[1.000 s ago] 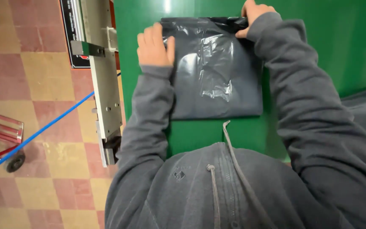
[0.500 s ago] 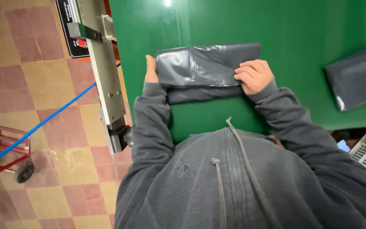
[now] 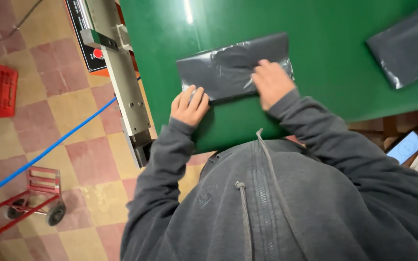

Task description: Folding black plastic bags on a conveyor belt and placing them into a white plastic crate.

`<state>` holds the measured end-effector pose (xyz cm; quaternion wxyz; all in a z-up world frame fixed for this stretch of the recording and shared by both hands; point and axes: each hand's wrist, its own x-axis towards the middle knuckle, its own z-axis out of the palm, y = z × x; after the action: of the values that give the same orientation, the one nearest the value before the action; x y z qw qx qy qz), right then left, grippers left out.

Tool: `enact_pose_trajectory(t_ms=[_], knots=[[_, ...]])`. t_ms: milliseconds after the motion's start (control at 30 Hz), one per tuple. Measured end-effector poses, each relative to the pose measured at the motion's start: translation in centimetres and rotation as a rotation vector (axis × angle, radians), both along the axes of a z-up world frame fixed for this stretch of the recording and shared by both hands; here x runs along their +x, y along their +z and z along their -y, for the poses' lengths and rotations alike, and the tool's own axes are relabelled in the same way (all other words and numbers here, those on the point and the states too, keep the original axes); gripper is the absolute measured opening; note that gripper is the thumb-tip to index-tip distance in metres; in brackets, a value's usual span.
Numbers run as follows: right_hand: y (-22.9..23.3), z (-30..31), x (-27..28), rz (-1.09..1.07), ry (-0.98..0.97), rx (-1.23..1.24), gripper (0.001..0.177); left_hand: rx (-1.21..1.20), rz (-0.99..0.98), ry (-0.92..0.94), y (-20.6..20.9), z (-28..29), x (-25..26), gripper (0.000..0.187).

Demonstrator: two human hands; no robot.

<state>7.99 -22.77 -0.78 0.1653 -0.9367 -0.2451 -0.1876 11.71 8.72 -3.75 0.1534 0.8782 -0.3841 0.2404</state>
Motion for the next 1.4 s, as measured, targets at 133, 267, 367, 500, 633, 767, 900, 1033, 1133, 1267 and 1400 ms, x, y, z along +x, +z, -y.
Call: enact_pose_trajectory(t_ms=[133,267,367,500,633,767,900,1033,1133,1267,1400], knots=[[-1.2,-5.9,-0.9,-0.116,0.183,0.09,0.054,0.481,-0.273,-0.141,-1.2,1.3,0.9,0.022],[-8.7,-6.6,-3.3,-0.086,0.251,0.238,0.04,0.44,-0.795,-0.328,1.2,5.1,2.1,0.021],[-12.1,-3.5,-6.7,-0.241,0.238,0.326,0.024,0.102,-1.066,-0.521,-4.5,6.3,5.3,0.03],[-12.3,-0.8,-6.7,-0.761,-0.263,0.817,0.016,-0.372,-2.138,-0.041,-11.5,7.4,11.3,0.075],[-12.7,0.8,-3.0,-1.018,-0.573,1.667,0.032,-0.254,-1.44,0.28,-9.0,9.2,10.6,0.05],[-15.7,1.2,-2.0,-1.149,-0.663,1.693,0.028,-0.028,-0.43,0.268,-3.9,12.2,7.5,0.043],[-17.2,2.5,-3.5,-1.113,-0.756,1.63,0.033,-0.041,-0.391,0.148,-1.8,15.1,5.7,0.022],[-13.8,9.6,-7.3,-0.37,-0.778,1.396,0.058,-0.427,-0.491,-0.311,3.4,22.9,2.2,0.016],[-9.1,16.9,-10.0,0.014,-0.823,1.178,0.068,-0.482,-0.613,-0.3,2.8,32.6,1.4,0.015],[-7.3,26.7,-11.0,0.292,-0.874,0.848,0.068,-0.289,-0.688,-0.125,-3.7,47.3,3.6,0.029],[-9.5,31.3,-9.9,0.244,-1.025,0.816,0.07,-0.223,-0.591,-0.163,-10.2,53.8,5.7,0.034]])
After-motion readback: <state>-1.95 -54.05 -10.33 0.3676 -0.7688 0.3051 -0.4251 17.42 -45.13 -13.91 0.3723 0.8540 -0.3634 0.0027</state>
